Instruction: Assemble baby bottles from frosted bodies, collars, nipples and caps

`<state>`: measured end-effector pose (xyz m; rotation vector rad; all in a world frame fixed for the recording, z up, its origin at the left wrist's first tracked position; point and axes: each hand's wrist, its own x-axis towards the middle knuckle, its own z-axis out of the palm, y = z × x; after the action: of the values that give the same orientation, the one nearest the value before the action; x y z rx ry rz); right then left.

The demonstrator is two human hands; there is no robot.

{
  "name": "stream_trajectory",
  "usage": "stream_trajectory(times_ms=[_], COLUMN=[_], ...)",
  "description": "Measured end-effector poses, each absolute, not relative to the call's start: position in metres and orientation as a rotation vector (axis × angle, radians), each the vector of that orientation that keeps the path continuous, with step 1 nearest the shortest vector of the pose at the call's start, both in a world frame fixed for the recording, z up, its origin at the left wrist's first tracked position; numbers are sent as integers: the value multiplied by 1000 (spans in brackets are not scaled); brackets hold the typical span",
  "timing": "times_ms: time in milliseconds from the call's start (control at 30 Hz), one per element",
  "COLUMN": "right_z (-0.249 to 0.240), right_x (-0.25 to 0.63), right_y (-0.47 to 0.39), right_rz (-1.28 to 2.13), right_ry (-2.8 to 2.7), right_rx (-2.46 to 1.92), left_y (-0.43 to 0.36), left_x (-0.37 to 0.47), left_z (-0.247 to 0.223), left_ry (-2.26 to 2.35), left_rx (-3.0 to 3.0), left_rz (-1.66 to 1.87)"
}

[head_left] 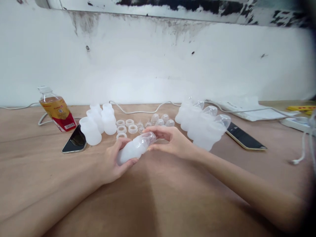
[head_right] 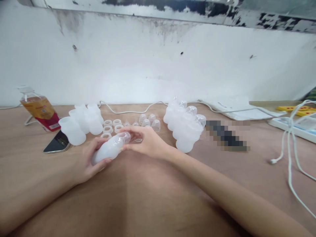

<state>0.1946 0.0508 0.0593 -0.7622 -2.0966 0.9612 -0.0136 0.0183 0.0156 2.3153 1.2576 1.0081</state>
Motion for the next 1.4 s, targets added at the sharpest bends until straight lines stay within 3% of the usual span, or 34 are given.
stream_trajectory(times_ms=[167,333,567,1000,1400], right_z=[101,134,120,96,109], right_x=[204,232,259,266,253], right_y=[33,33,72,108,129], right_rz=[632,185,-362,-417,-853], right_ry=[-2110,-1825,-1789,-1890,-2111], right_rx=[-761,-902,-1277,-1572,-2093], left_y=[17,19,20,17,20], left_x=[-16,-15,-12,-12,-13], left_z=[14,11,5,10,7], left_ry=[913,881,929,972,931], left_rx=[2423,2431,2468,2507,2566], left_rz=[1092,1174,1118,993,946])
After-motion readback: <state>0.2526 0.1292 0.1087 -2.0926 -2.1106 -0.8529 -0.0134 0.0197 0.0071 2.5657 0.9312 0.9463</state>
